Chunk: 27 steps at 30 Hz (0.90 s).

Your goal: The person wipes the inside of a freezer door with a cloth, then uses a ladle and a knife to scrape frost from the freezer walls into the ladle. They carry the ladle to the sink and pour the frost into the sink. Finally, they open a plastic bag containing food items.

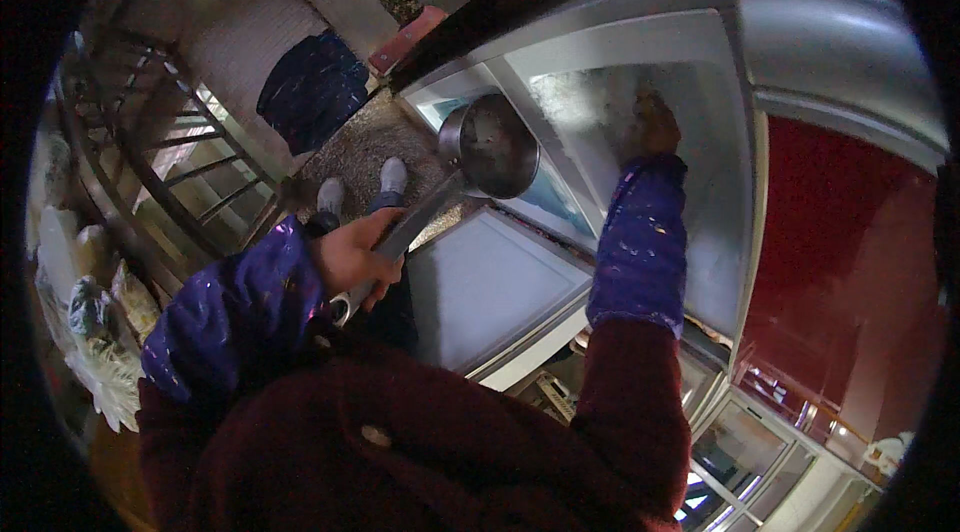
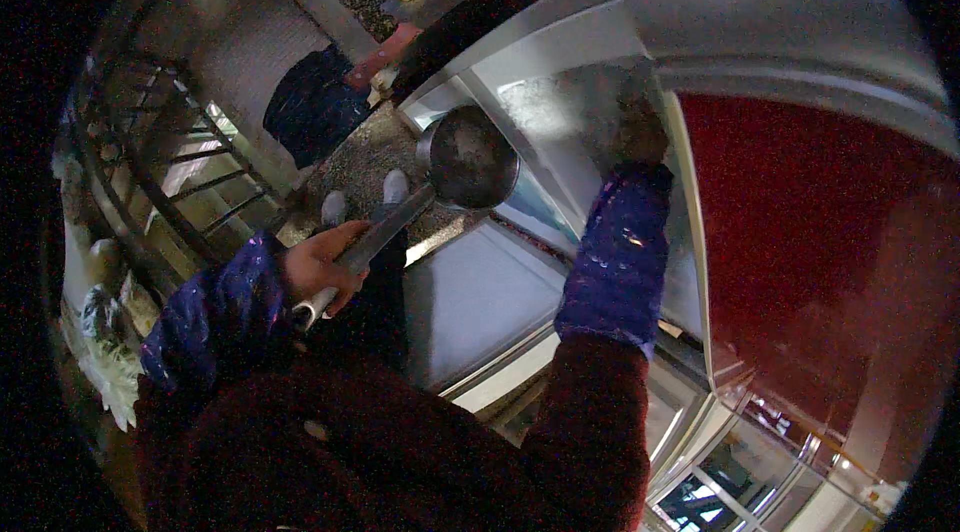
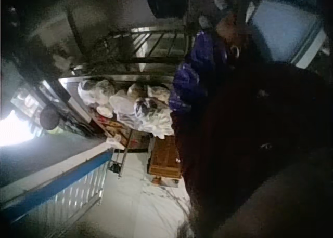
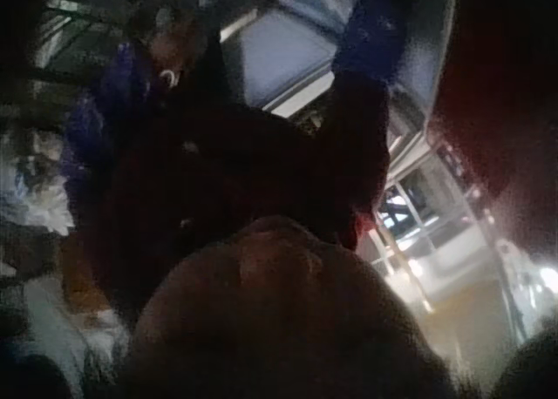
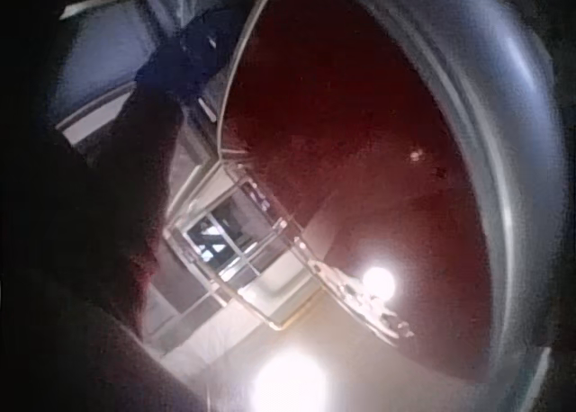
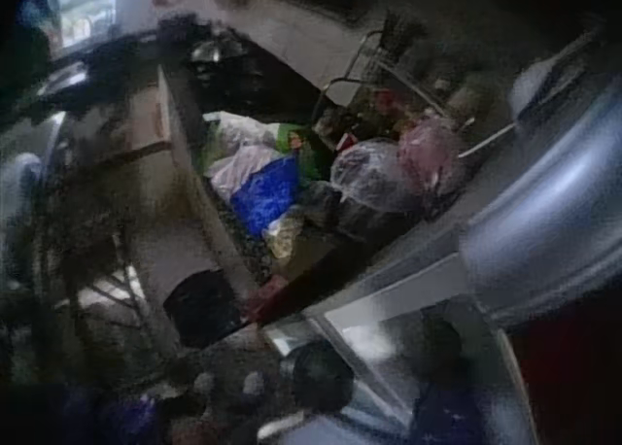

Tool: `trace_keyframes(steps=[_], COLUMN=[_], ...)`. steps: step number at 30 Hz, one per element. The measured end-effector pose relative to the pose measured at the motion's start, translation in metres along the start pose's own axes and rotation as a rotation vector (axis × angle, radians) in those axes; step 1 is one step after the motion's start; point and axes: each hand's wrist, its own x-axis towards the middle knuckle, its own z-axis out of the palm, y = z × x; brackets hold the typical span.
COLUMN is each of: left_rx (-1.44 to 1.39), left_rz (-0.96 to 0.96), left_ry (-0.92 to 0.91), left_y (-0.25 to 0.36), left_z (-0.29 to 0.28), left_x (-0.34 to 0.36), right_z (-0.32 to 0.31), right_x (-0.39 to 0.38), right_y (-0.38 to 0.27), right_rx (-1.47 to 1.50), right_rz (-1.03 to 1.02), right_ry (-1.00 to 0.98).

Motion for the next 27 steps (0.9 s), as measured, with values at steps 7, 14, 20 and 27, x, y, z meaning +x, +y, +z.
trace_keyframes(steps=[7,14,20,27], left_rx=[-0.019,0.055,0.058,0.063], left_rz=[0.010,-0.030,-0.083,-0.076], left_ry=[-0.025,-0.027,-0.031,-0.028], left_y=[-0.007,0.001,0.015,0.019], left_z=[0.001,0.010,0.018,0.015], left_x=[0.008,0.004,0.005,0.006], right_z=[0.020,0.028,0.063,0.043], right_x=[-0.030,-0.043,-0.054,-0.077], right_y=[-0.045,-0.099,-0.125,-0.234], right_rx=[-0.209,-0.157,0.313,0.691], right_rz=[0.330,0.298,0.571,0.763], right_ry=[0.140,0.322,0.617,0.706])
